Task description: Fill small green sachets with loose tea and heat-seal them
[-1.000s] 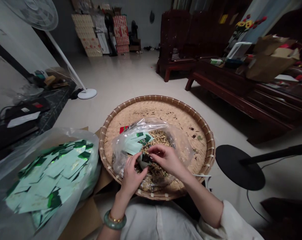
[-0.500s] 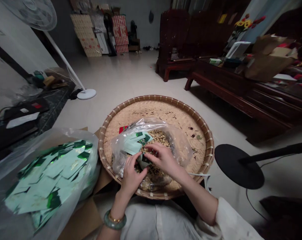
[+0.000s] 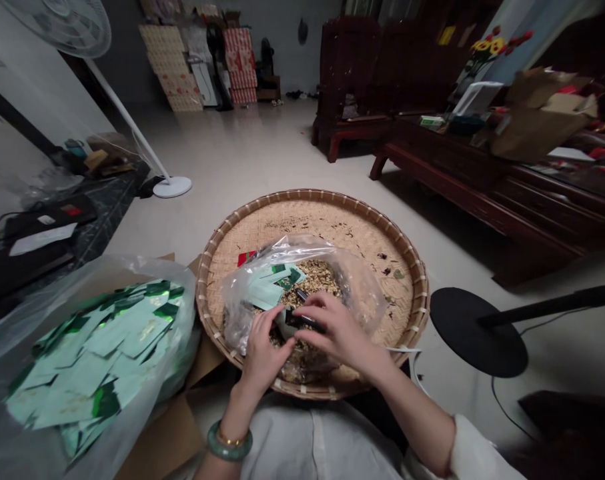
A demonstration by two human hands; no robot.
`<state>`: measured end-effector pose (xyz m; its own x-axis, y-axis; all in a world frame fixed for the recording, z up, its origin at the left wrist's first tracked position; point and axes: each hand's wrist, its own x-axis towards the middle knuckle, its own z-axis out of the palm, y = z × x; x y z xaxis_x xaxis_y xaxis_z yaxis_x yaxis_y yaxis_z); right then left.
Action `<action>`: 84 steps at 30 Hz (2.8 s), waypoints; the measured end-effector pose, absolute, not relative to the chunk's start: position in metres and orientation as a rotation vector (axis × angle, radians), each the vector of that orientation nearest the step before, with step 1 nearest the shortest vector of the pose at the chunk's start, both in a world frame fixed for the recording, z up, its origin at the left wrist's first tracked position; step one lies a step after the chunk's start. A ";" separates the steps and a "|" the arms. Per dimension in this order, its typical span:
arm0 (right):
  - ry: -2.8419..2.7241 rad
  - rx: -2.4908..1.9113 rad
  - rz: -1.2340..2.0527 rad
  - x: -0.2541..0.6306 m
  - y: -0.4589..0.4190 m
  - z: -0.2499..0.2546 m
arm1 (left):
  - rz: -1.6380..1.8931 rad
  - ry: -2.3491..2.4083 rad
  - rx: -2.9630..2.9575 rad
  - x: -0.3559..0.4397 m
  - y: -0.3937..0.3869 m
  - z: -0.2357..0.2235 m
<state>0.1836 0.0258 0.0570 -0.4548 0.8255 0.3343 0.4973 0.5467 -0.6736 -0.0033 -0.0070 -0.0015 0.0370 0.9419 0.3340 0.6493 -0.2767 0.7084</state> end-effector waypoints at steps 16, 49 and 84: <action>-2.122 -0.973 0.858 0.177 0.017 0.076 | 1.165 1.547 1.995 -0.006 -0.015 -0.003; -2.025 -1.075 1.354 0.181 0.041 0.043 | 0.976 1.193 0.828 0.006 -0.007 0.023; -2.069 -0.654 0.698 0.181 0.008 0.075 | 1.100 1.246 1.294 -0.003 -0.009 0.027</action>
